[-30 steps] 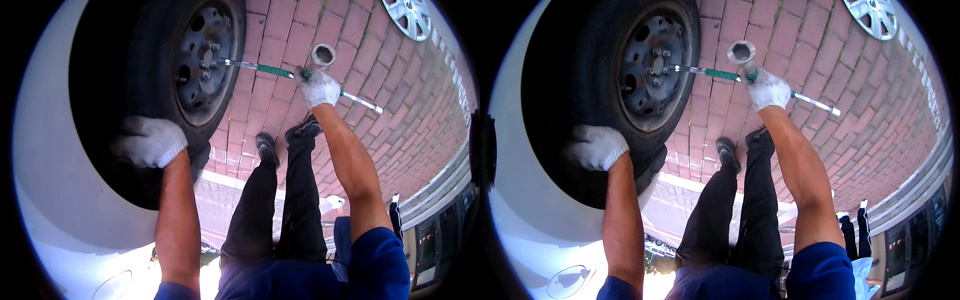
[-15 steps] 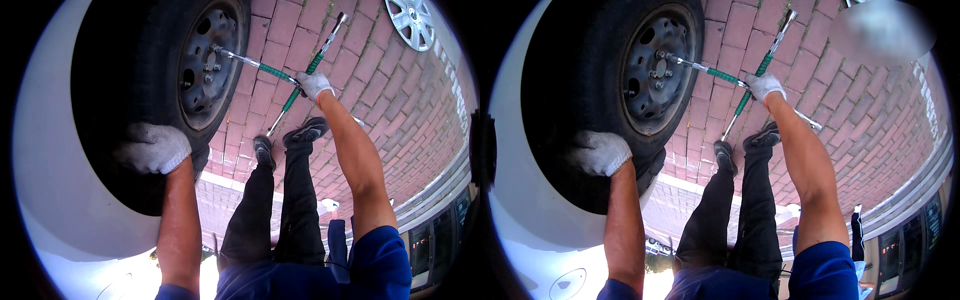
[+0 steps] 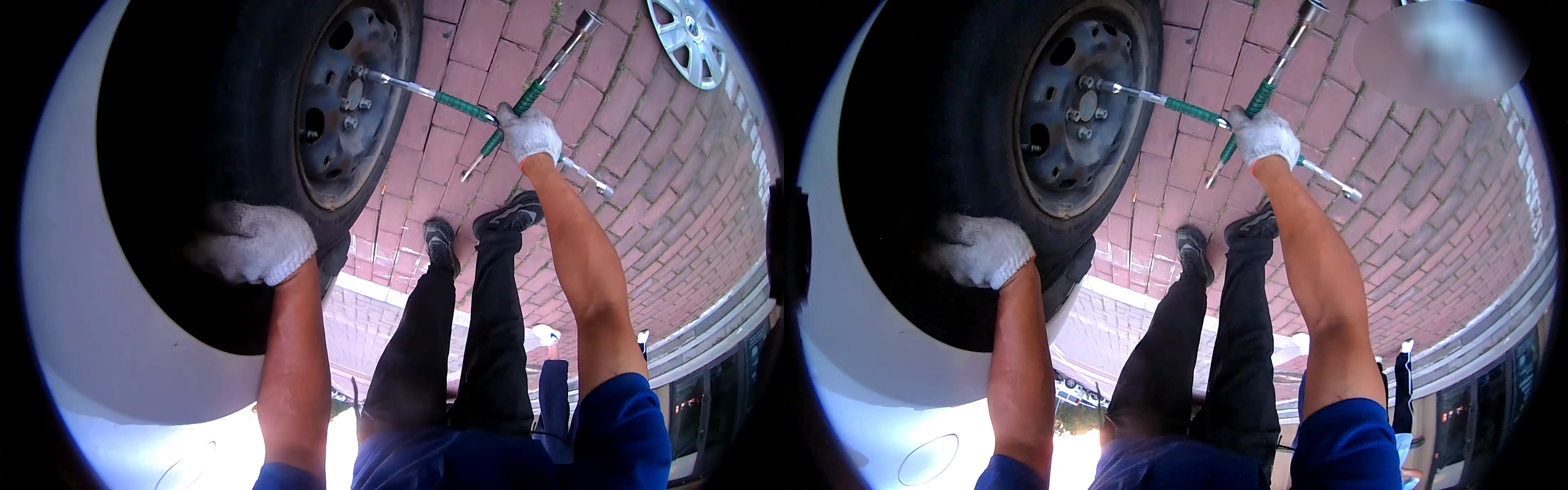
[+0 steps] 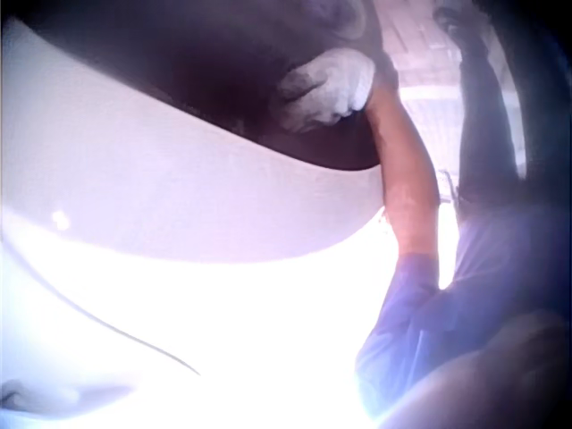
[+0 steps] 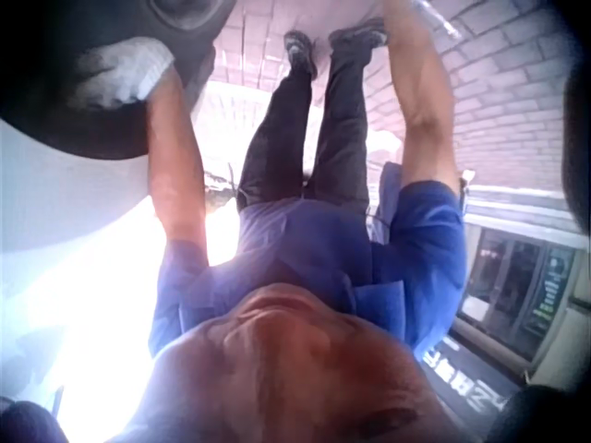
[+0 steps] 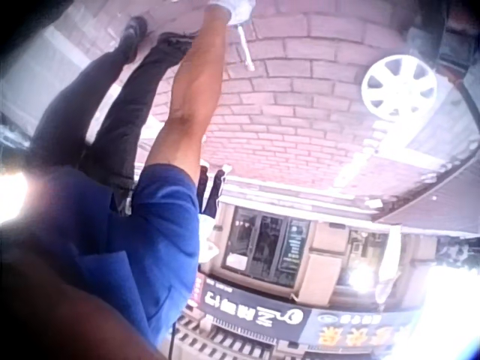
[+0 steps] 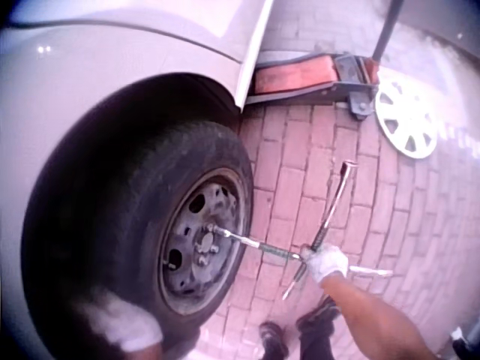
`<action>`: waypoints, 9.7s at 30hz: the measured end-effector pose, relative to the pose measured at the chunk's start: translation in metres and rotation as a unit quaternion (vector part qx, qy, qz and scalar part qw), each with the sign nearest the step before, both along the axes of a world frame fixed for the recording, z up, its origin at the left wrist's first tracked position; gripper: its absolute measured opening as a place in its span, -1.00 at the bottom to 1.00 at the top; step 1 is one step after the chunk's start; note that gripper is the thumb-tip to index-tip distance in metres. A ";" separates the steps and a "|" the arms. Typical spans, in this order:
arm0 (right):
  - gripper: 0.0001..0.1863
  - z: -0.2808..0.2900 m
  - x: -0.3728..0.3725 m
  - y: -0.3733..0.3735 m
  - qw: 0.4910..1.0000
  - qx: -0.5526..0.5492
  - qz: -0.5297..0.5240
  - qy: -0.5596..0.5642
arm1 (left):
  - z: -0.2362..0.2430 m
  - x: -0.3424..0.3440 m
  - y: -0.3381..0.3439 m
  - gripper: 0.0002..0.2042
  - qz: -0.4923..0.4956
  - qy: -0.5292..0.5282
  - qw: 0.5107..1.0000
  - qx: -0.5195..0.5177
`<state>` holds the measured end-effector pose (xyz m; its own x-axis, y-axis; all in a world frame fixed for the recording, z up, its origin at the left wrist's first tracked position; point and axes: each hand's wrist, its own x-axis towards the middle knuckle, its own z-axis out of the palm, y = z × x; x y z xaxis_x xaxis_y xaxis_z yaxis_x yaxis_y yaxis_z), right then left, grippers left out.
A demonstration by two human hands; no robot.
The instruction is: The person uses a floor jack to lift a white car, removes the hubcap by hand, and then uses a lug wrench to loosen and remove the lug nuts before pulling the tire off the hub.
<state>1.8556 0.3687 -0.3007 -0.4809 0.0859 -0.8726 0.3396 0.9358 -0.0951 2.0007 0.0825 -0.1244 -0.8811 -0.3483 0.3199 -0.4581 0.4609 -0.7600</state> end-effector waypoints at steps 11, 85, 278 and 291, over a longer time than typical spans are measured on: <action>-0.36 -0.005 -0.009 0.007 0.998 -0.034 0.056 0.020 | -0.003 -0.003 0.005 -0.50 0.133 -0.039 0.990 0.040; -0.37 -0.186 -0.710 0.632 0.840 -0.209 0.487 0.120 | 0.167 -0.753 0.422 -0.79 -0.256 0.590 0.460 0.612; -0.54 0.079 -0.708 0.548 0.769 0.140 0.581 0.227 | -0.296 -0.736 0.614 -0.66 -0.126 0.340 0.623 0.693; -0.53 0.047 -0.724 0.563 0.714 0.138 0.661 0.185 | -0.285 -0.743 0.623 -0.66 -0.029 0.316 0.685 0.656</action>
<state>1.1315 0.9320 -0.2539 -0.4934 -0.5122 -0.7030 -0.8586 0.4160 0.2996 1.2579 0.7057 -0.4091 -0.7356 -0.6714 0.0897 -0.4565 0.5891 0.6668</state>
